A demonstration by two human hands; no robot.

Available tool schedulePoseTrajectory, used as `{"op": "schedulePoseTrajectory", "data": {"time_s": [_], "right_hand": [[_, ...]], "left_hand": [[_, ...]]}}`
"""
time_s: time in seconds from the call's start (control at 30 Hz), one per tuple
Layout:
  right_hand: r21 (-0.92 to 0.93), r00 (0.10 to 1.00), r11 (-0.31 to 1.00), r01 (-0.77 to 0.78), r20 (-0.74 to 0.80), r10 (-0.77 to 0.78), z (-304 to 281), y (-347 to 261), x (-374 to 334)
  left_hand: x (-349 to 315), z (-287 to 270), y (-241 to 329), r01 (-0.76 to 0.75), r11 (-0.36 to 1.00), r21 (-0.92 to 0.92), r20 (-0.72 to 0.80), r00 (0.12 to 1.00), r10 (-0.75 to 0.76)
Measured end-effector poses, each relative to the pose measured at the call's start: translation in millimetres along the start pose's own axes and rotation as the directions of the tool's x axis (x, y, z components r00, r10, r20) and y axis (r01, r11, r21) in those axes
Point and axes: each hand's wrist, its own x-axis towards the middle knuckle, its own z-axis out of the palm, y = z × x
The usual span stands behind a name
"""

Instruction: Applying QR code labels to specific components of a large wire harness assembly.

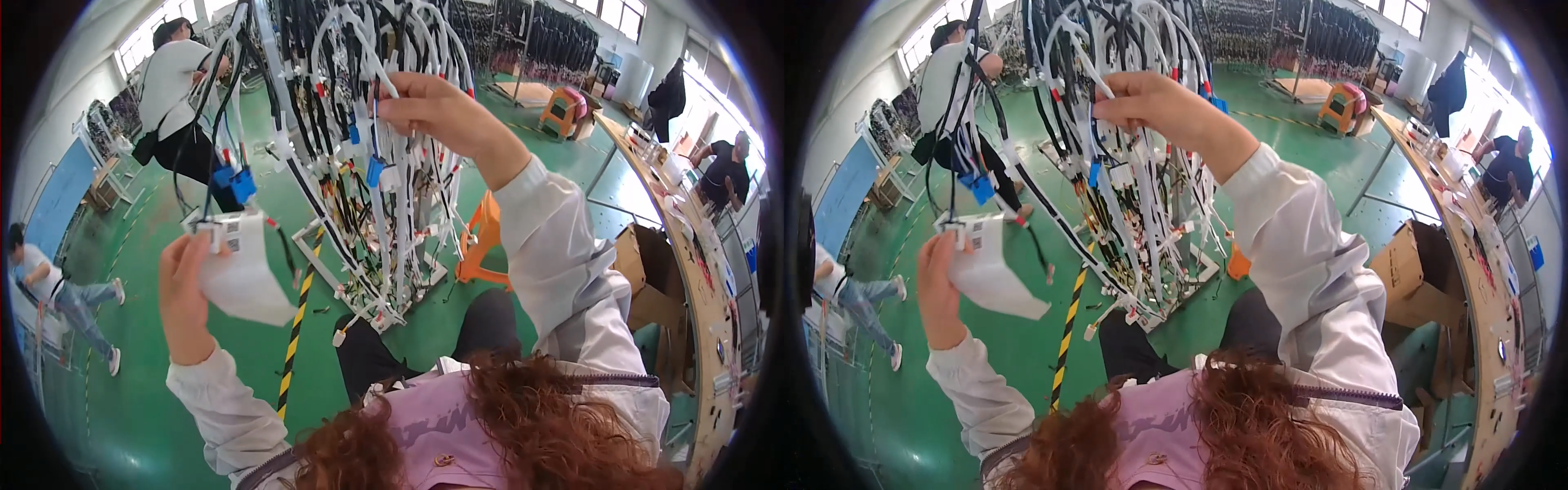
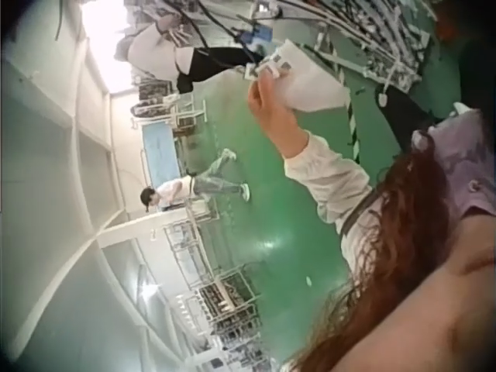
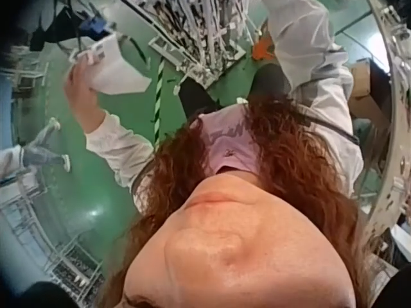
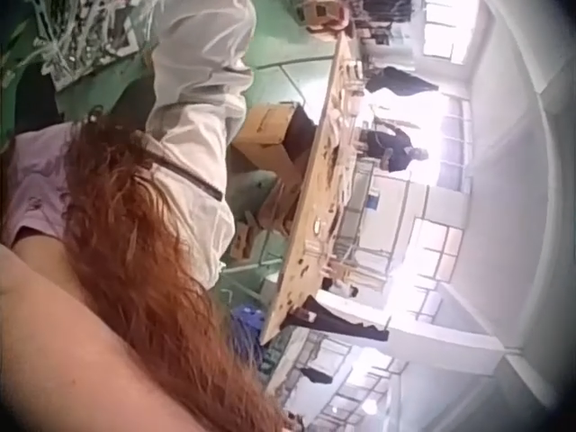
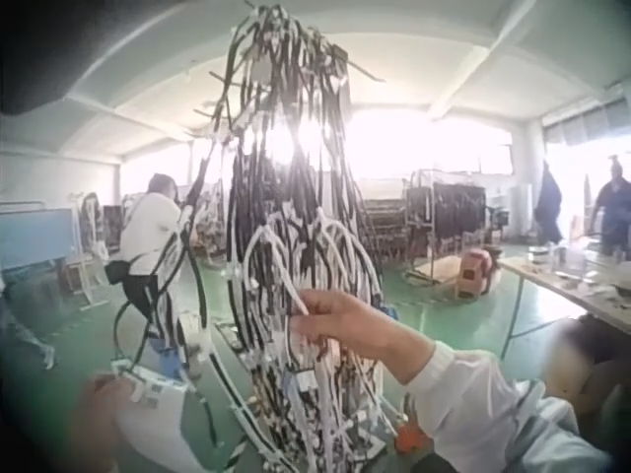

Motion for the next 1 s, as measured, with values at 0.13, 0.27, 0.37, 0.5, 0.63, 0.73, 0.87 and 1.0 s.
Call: {"op": "schedulePoseTrajectory", "data": {"time_s": [0.13, 0.27, 0.37, 0.5, 0.63, 0.73, 0.87, 1.0], "right_hand": [[-0.216, 1.0, 0.976, -0.023, -0.022, 0.018, 4, -20, -11], [-0.338, 0.997, 0.938, -0.071, -0.02, 0.068, 8, -34, -20], [-0.405, 0.999, 0.913, -0.048, -0.022, 0.043, 10, -39, -23], [-0.469, 0.995, 0.878, -0.092, -0.08, 0.062, 16, -44, -29], [-0.513, 0.989, 0.853, -0.098, -0.143, 0.028, 20, -41, -29], [-0.445, 0.996, 0.894, 0.046, -0.047, -0.074, 11, -35, -37], [-0.471, 0.877, 0.877, 0.099, -0.374, -0.3, 8, -20, -79], [-0.837, 0.835, 0.47, 0.281, -0.028, -0.55, 29, -1, -125]], "left_hand": [[-8, 24, -1, 0.165, 0.986, 0.03, 0.271, 0.948, -0.167], [-41, 53, 19, 0.041, 0.977, 0.209, 0.564, 0.811, -0.154], [-53, 96, 22, 0.024, 0.999, 0.031, 0.588, 0.808, -0.037], [-54, 145, 24, 0.227, 0.968, -0.109, 0.637, 0.763, -0.108], [-59, 163, 23, 0.208, 0.95, -0.234, 0.66, 0.751, -0.002], [-58, 166, 14, 0.179, 0.94, -0.29, 0.667, 0.742, 0.065], [-51, 158, 0, -0.035, 0.903, -0.427, 0.591, 0.745, 0.309], [-51, 157, -8, 0.032, 0.891, -0.452, 0.572, 0.777, 0.262]]}}
